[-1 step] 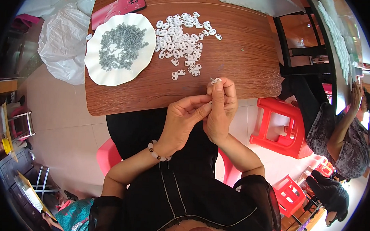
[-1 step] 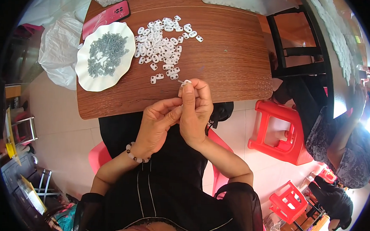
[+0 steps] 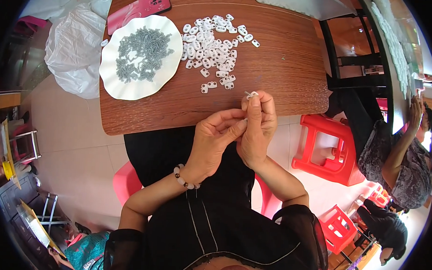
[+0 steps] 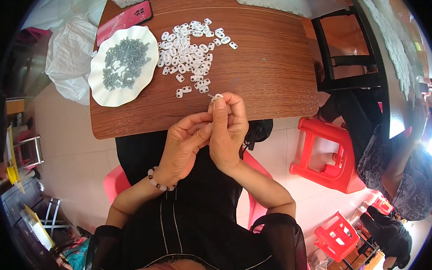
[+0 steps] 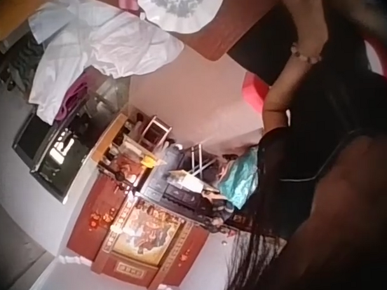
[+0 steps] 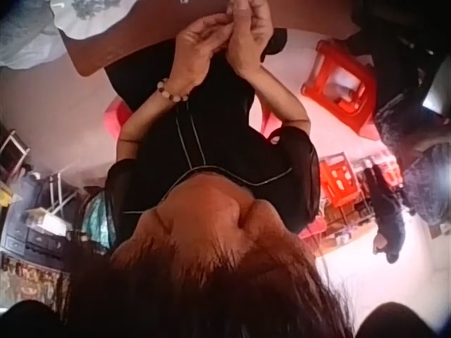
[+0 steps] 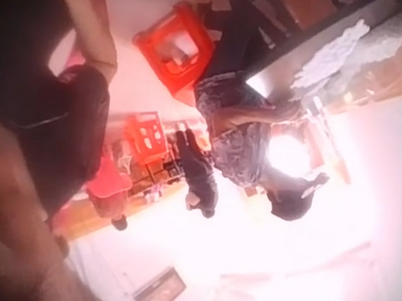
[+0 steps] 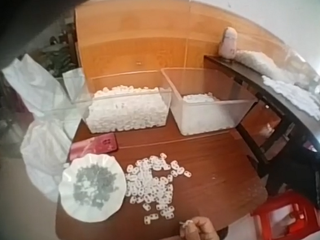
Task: Manually inserting small metal rings into white plastic components as part of a manufacturing process.
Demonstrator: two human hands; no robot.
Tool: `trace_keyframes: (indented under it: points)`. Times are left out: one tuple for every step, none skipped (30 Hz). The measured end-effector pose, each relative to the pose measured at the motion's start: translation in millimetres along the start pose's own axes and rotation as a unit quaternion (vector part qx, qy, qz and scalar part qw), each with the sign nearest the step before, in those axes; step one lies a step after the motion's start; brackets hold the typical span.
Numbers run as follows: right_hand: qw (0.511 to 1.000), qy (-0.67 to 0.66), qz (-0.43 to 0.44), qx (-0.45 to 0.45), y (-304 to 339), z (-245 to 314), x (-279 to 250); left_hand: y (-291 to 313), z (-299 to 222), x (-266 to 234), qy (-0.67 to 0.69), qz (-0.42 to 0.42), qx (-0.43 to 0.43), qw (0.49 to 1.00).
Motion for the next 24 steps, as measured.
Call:
trace_keyframes:
  points:
    - [1.0, -0.013, 0.007, 0.0, 1, -1, 0, 2, 3, -1, 0.054, -0.019, -0.035, 0.998]
    - [1.0, -0.013, 0.007, -0.001, 2, -2, -1, 3, 4, -2, 0.054, -0.019, -0.035, 0.998]
    - [1.0, -0.006, 0.009, -0.008, 3, -3, -1, 3, 6, -4, 0.05, -0.024, -0.042, 0.998]
    - [1.0, 0.001, 0.01, -0.015, 3, -2, -2, 4, 7, -6, 0.046, -0.03, -0.05, 0.997]
    - [1.0, 0.001, 0.01, -0.016, 4, -2, -2, 6, 6, -6, 0.046, -0.029, -0.049, 0.997]
    - [1.0, 0.0, 0.014, -0.021, 5, -1, -1, 7, 5, -6, 0.032, -0.022, -0.046, 0.998]
    - [1.0, -0.001, 0.017, -0.026, 6, 0, -1, 8, 4, -5, 0.019, -0.016, -0.043, 0.999]
    - [0.999, -0.002, 0.018, -0.026, 7, 0, -1, 9, 3, -5, 0.018, -0.016, -0.042, 0.999]
    - [0.999, 0.007, 0.02, -0.034, 7, 2, -1, 10, 2, -4, 0.013, -0.009, -0.04, 0.999]
    - [0.999, 0.015, 0.023, -0.042, 8, 3, 0, 11, 0, -3, 0.007, -0.002, -0.038, 0.999]
    - [0.999, 0.015, 0.023, -0.041, 9, 3, 0, 12, 0, -4, 0.007, -0.002, -0.038, 0.999]
    - [0.998, 0.018, 0.024, -0.048, 9, 4, 1, 12, -1, -4, 0.003, 0.005, -0.045, 0.999]
    - [0.998, 0.02, 0.024, -0.054, 9, 5, 1, 13, -1, -4, -0.002, 0.013, -0.051, 0.999]
    - [0.998, 0.02, 0.025, -0.054, 9, 5, 2, 13, -1, -4, -0.002, 0.013, -0.051, 0.999]
    - [0.998, 0.027, 0.024, -0.061, 9, 5, 2, 13, -1, -4, 0.002, 0.015, -0.059, 0.998]
    - [0.997, 0.033, 0.023, -0.067, 9, 6, 2, 13, 0, -5, 0.005, 0.017, -0.066, 0.998]
    - [0.997, 0.034, 0.023, -0.067, 9, 6, 2, 12, -1, -5, 0.006, 0.017, -0.066, 0.998]
    - [0.998, 0.023, 0.025, -0.053, 8, 5, 1, 11, -3, -4, 0.012, 0.018, -0.066, 0.998]
    - [0.999, 0.012, 0.027, -0.039, 7, 4, 0, 10, -5, -4, 0.019, 0.019, -0.066, 0.997]
    - [0.999, 0.012, 0.026, -0.039, 5, 5, 0, 9, -8, -4, 0.019, 0.019, -0.066, 0.997]
    - [0.999, -0.009, 0.026, -0.026, 3, 6, -1, 7, -12, -5, 0.011, 0.011, -0.056, 0.998]
    - [0.999, -0.03, 0.025, -0.014, 0, 6, -2, 5, -16, -7, 0.002, 0.003, -0.046, 0.999]
    - [0.999, -0.03, 0.029, -0.008, -2, 6, -4, 3, -18, -11, 0.0, 0.003, -0.044, 0.999]
    - [0.999, -0.03, 0.029, -0.007, -2, 9, -4, 2, -21, -15, -0.001, 0.002, -0.044, 0.999]
Point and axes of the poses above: each hand's wrist, its own y-axis away from the middle knuckle, its own x-axis out of the palm, z = x × y, the point moved 4 cm from there along -y, towards the middle knuckle, and after that the axes turned 5 degrees about y, right-handed, at the moved point
